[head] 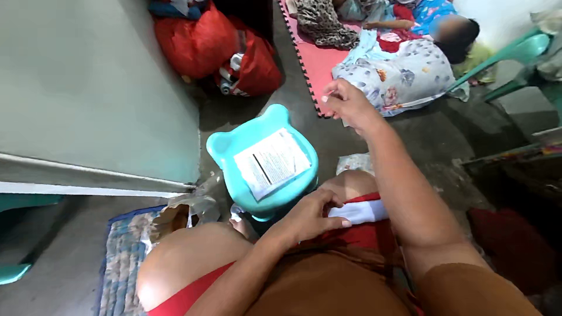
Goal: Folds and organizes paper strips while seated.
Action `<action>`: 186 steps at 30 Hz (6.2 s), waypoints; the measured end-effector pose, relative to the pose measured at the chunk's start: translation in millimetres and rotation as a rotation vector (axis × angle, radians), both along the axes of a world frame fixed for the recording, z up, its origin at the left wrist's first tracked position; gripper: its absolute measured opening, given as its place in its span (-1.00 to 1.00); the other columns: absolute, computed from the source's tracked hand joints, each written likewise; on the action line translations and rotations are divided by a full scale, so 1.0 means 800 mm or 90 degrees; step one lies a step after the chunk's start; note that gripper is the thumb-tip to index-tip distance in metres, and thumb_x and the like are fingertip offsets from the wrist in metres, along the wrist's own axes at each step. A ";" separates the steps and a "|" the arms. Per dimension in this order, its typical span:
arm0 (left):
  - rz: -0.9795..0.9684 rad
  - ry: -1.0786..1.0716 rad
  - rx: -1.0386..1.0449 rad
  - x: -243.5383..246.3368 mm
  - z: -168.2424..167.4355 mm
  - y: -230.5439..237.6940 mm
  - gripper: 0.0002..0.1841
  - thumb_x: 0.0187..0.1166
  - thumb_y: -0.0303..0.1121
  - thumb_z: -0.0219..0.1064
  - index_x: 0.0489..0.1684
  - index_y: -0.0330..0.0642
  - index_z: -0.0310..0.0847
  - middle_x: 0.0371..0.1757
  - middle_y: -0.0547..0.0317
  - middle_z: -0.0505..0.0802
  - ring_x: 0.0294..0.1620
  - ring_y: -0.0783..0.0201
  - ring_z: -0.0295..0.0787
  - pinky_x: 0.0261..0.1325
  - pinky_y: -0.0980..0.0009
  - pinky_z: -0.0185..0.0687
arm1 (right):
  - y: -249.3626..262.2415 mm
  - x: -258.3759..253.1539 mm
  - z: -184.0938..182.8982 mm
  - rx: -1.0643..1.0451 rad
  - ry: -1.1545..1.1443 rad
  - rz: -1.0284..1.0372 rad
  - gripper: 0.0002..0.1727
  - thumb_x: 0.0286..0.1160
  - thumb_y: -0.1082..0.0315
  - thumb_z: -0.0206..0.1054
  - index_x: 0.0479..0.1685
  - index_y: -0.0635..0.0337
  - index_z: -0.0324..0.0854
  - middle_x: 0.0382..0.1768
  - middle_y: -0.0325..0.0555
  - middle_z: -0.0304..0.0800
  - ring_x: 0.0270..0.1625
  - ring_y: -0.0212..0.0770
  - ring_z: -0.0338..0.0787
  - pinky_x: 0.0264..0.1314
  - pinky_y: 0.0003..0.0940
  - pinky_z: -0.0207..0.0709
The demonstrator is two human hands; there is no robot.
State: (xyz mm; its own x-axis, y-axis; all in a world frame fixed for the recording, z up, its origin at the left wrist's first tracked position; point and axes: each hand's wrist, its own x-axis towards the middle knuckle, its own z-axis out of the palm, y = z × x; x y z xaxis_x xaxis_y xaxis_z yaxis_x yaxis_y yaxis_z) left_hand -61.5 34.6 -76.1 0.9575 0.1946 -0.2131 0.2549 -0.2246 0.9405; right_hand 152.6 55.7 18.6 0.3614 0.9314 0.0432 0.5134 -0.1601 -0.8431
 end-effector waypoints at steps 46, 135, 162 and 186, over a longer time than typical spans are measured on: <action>0.014 -0.211 0.106 0.048 0.059 -0.023 -0.75 0.58 -0.35 0.45 0.06 -0.30 0.64 -0.06 0.12 0.83 -0.04 0.43 0.79 0.14 0.49 0.71 | -0.242 0.006 -0.071 0.058 -0.032 0.170 -0.72 0.49 0.10 0.37 -0.16 0.14 0.68 -0.02 -0.11 0.77 0.27 -0.19 0.63 0.41 -0.10 0.40; 0.729 0.213 0.068 -0.080 -0.089 0.207 -0.62 0.65 -0.35 0.39 0.36 -0.28 0.53 -0.10 -0.17 0.81 -0.26 0.03 0.88 -0.06 0.06 0.84 | 0.135 -0.064 -0.203 -0.304 -0.003 -0.033 -0.66 0.75 0.36 0.18 0.37 0.33 0.56 0.16 0.27 0.76 0.23 0.13 0.77 0.37 0.07 0.55; 0.628 0.228 0.143 -0.073 -0.062 0.222 -0.68 0.74 -0.28 0.27 0.26 -0.34 0.54 -0.24 -0.10 0.80 -0.27 0.04 0.75 -0.03 0.01 0.67 | 0.145 -0.063 -0.208 -0.402 -0.085 -0.021 -0.66 0.77 0.25 0.15 0.34 0.19 0.58 0.22 0.18 0.77 0.33 0.19 0.75 0.34 0.25 0.55; 0.621 0.168 0.227 -0.072 -0.063 0.207 -0.72 0.71 -0.53 0.14 0.16 -0.25 0.77 0.20 -0.03 0.85 0.24 0.12 0.79 0.40 0.13 0.62 | 0.141 -0.071 -0.207 -0.397 -0.090 -0.010 -0.64 0.78 0.27 0.12 0.41 0.21 0.55 0.30 0.22 0.73 0.40 0.21 0.70 0.41 0.25 0.52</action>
State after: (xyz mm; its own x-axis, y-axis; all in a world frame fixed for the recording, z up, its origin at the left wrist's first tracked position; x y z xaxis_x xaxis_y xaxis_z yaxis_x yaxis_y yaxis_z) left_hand -119.3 200.4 -126.7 0.2867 0.9428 -0.1699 0.6585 -0.0651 0.7498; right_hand 95.8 168.6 -146.8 0.4055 0.7914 -0.4574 0.6064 -0.6073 -0.5132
